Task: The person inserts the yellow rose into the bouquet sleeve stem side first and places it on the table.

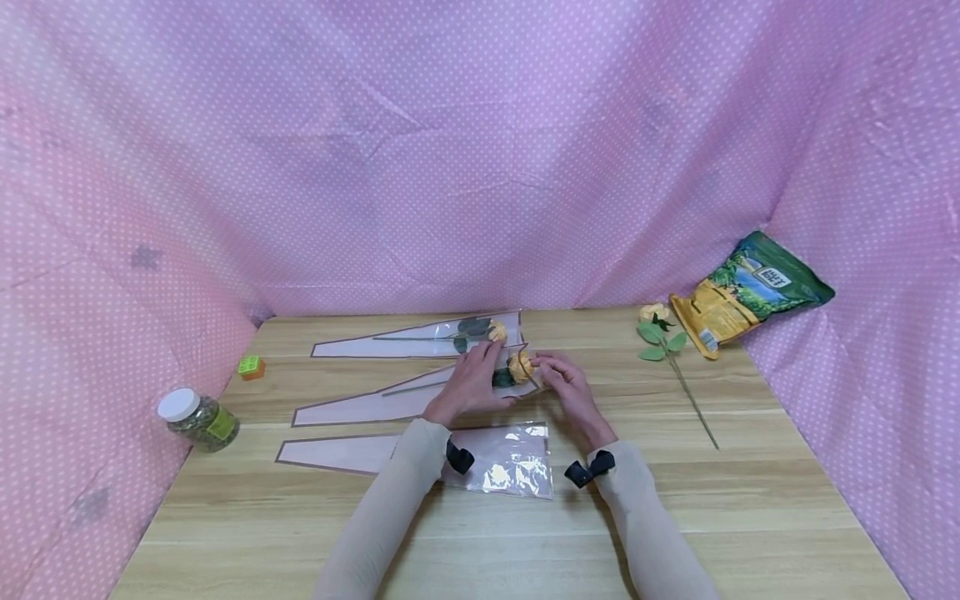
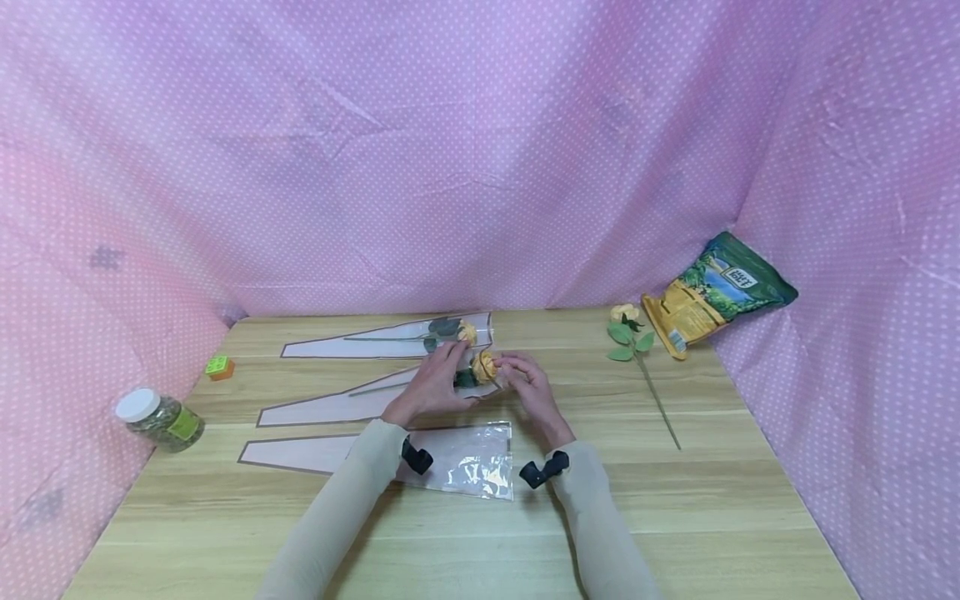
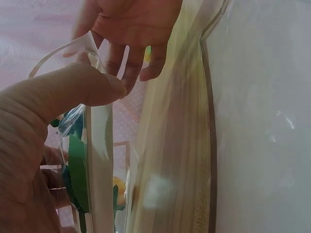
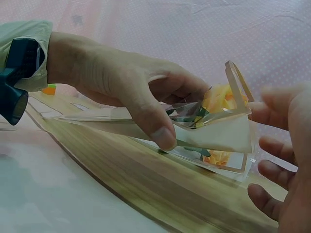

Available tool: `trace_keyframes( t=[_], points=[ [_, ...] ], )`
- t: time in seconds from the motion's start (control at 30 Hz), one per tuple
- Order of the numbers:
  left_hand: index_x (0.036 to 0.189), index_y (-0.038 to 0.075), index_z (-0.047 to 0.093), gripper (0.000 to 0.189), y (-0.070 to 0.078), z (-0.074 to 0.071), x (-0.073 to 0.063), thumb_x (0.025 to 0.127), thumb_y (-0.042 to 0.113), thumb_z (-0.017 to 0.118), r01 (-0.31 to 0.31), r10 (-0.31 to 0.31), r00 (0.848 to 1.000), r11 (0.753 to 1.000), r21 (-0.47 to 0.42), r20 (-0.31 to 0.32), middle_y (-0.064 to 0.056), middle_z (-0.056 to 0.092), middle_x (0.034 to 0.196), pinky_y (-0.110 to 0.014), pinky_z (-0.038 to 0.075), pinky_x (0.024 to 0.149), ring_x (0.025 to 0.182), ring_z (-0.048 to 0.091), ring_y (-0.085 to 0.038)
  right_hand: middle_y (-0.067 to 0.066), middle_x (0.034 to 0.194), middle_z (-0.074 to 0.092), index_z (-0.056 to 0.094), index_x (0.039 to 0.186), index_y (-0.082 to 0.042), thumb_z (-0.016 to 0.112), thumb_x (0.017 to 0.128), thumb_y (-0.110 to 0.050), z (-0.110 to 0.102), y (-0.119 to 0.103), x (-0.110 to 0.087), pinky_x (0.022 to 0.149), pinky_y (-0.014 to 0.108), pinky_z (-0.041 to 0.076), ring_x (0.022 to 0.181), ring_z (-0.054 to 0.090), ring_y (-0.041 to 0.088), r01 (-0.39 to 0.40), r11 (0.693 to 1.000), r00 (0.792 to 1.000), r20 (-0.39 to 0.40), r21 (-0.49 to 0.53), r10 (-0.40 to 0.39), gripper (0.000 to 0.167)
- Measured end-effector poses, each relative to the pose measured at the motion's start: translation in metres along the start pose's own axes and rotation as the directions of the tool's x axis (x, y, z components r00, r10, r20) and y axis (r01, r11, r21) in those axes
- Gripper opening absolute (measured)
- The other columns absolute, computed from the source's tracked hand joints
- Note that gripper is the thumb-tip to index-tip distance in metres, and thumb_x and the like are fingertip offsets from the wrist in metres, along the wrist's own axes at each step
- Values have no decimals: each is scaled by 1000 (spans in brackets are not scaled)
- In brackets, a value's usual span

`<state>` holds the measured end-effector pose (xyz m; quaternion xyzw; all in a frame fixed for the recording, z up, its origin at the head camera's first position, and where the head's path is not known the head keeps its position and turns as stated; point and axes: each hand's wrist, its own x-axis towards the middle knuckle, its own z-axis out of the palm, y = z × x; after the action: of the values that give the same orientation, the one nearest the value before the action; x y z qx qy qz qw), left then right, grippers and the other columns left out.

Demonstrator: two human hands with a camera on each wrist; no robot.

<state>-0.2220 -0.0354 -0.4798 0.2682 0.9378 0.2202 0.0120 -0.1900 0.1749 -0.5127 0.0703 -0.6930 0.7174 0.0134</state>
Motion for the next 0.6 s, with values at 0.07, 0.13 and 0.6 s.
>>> trace_keyframes(
  t=[0.07, 0.13, 0.6],
  points=[
    [155, 7, 29, 107, 0, 0, 0, 73, 46, 84, 2, -2, 1000, 1000, 3, 1, -14, 43, 151, -56, 31, 118, 140, 42, -31, 20, 150, 44, 56, 125, 14, 46, 106, -23, 0, 0, -1, 101, 28, 38, 134, 41, 19, -30, 999, 999, 10, 10, 30, 44],
    [155, 7, 29, 107, -1, 0, 0, 72, 46, 85, 5, -5, 1000, 1000, 0, 4, -14, 42, 152, -56, 30, 119, 140, 42, -31, 16, 153, 40, 55, 129, 12, 41, 107, -33, 1, 0, -2, 101, 32, 38, 140, 37, 25, -70, 997, 997, 34, 38, 69, 52],
    [156, 8, 28, 108, -2, -1, 1, 72, 42, 86, 9, -9, 1000, 1000, 7, 16, -15, 44, 149, -59, 27, 120, 139, 43, -31, 16, 158, 35, 49, 138, 6, 36, 107, -42, 12, 4, -7, 112, 33, 35, 140, 39, 27, -106, 993, 985, 143, 53, 97, 59]
  ],
)
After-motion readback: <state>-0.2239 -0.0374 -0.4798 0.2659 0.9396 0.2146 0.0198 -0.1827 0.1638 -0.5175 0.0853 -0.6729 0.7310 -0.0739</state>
